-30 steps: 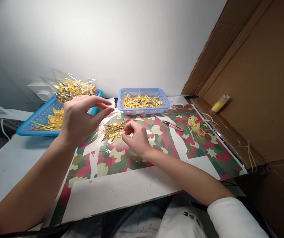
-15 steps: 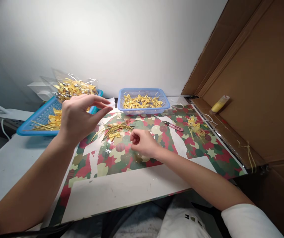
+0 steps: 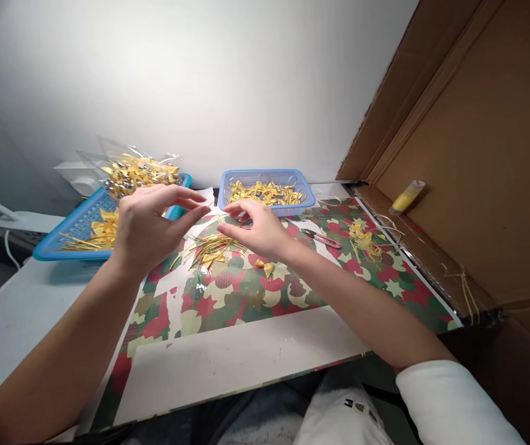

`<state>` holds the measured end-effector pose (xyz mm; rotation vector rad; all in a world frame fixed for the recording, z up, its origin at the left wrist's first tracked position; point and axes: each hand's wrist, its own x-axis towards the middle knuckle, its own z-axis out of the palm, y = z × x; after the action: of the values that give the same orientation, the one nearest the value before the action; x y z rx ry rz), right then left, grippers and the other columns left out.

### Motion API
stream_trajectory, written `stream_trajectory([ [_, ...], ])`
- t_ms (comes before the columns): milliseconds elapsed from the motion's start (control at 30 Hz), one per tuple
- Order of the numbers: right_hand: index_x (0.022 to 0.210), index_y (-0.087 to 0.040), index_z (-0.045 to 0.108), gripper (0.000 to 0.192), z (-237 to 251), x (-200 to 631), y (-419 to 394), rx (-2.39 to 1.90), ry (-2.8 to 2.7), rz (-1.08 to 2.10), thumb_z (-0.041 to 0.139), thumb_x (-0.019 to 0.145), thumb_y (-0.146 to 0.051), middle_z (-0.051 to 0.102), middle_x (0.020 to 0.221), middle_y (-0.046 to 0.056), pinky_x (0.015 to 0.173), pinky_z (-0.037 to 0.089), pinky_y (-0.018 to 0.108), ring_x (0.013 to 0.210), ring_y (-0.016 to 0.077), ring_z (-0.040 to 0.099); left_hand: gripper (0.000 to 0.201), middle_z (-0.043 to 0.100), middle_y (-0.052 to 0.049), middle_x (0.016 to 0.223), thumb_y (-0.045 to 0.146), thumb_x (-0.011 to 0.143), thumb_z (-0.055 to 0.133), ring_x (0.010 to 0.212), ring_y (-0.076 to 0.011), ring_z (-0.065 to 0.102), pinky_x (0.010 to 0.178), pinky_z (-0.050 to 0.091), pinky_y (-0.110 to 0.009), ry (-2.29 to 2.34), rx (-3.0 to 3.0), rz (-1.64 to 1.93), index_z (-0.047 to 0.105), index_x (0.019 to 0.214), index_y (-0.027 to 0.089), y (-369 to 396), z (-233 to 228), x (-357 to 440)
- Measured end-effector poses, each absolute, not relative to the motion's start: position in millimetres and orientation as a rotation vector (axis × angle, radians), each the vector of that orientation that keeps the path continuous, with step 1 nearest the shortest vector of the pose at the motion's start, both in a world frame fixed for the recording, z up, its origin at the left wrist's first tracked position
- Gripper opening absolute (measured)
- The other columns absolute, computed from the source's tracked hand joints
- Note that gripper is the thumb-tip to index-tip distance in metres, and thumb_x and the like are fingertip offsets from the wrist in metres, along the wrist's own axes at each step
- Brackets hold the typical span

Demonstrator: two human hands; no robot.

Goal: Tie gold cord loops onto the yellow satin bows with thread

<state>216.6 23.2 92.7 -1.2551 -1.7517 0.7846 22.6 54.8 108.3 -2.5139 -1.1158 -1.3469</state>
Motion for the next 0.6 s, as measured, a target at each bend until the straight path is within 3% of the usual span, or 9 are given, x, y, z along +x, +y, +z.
stream_trajectory([
  [100,0.093,-0.018,0.066,0.02,92,204,31,-1.158,-1.775,0.828,0.061,0.087,-0.036,0.069,0.093,0.005,0.072,0.049,0.031,0.081,0.0162,0.062,0.004,0.075,0.003,0.071,0.032,0.083,0.067,0.072,-0.0215,0.069,0.077,0.048,-0.041,-1.104,-2.523,-1.336,0.066,0.082,0.029,54,108,22],
  [233,0.075,-0.017,0.062,0.024,94,203,32,-1.127,-1.821,0.767,0.054,0.09,-0.033,0.064,0.073,0.001,0.065,0.045,0.03,0.067,0.0134,0.057,0.005,0.075,0.002,0.072,0.032,0.083,0.068,0.074,-0.0219,0.069,0.078,0.048,-0.041,-1.097,-2.526,-1.33,0.067,0.083,0.027,54,107,21],
  [400,0.073,-0.019,0.064,0.021,99,214,20,-1.117,-1.876,0.774,0.055,0.089,-0.029,0.065,0.075,0.001,0.07,0.045,0.03,0.074,0.0144,0.058,0.003,0.075,0.003,0.07,0.03,0.083,0.068,0.072,-0.0213,0.069,0.077,0.048,-0.041,-1.095,-2.513,-1.349,0.067,0.083,0.027,54,108,20],
  [600,0.072,-0.02,0.062,0.021,104,230,5,-1.138,-1.862,0.932,0.056,0.088,-0.032,0.061,0.075,0.0,0.064,0.042,0.028,0.069,0.0125,0.053,0.002,0.075,0.003,0.071,0.03,0.083,0.069,0.073,-0.0205,0.069,0.077,0.048,-0.04,-1.101,-2.503,-1.357,0.068,0.084,0.028,54,109,19],
])
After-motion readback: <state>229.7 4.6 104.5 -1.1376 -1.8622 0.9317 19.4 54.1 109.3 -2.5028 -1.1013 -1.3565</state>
